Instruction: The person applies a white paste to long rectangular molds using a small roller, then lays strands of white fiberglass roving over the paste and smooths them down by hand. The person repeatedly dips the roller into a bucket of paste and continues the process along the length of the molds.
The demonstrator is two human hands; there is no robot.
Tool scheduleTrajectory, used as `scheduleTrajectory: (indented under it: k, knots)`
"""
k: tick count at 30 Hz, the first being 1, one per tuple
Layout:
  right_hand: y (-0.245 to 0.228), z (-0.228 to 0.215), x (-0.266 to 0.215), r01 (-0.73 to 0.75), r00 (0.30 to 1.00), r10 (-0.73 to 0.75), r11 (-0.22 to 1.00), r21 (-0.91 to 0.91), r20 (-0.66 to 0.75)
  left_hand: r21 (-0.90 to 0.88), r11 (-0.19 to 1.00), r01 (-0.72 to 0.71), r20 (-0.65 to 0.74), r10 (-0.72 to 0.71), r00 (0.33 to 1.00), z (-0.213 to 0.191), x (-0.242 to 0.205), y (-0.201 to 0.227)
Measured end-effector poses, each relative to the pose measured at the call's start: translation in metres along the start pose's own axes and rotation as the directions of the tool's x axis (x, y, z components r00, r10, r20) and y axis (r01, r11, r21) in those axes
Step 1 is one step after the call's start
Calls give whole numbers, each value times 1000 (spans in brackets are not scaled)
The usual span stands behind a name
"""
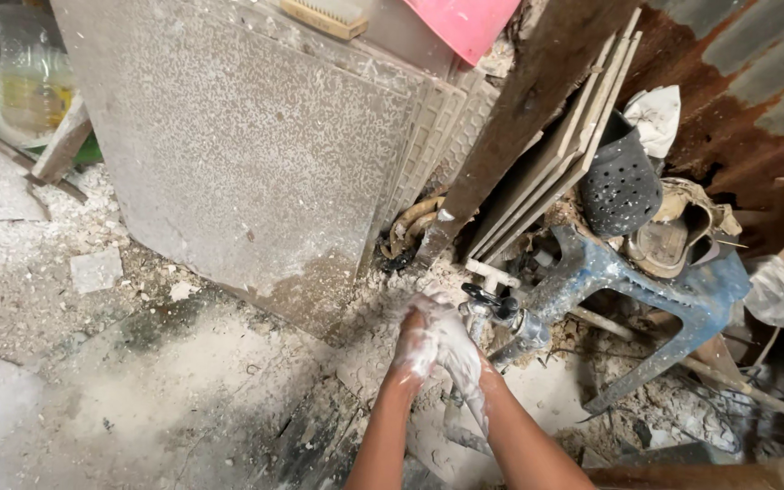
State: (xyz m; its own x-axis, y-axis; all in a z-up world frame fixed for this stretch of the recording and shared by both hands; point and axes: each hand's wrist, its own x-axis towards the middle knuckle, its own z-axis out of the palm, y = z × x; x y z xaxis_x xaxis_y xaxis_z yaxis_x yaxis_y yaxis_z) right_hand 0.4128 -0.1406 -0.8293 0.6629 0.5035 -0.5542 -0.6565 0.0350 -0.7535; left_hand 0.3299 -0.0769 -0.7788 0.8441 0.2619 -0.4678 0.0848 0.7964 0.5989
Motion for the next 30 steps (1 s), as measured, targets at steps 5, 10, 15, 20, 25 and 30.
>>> scheduleTrajectory:
  k: [5, 10, 15, 20, 25, 30]
  knots:
    - [38, -25, 51, -196, 980, 194, 894, 403, 45, 333, 939, -84, -53, 107, 993, -14, -25, -4]
    - [24, -6, 50, 236, 970, -218, 951, -199, 108, 255, 967, -3, -156, 45, 987, -4, -47, -3]
    - [-3, 40, -12, 538, 732, -551, 828, 158, 400, 107, 965, -237, -68, 245, 967, 26, -38, 24]
    - [-12, 43, -39, 194, 968, -225, 952, 238, 111, 220, 952, 213, -146, -184, 972, 33, 0, 43]
    - [-9, 18, -22, 268, 963, -268, 954, -131, 19, -35, 971, 235, -249, -237, 939, 34, 20, 24]
    - [-10, 27, -55, 116, 993, -119, 977, -177, -5, -25, 966, 257, -247, -255, 935, 14, 46, 11]
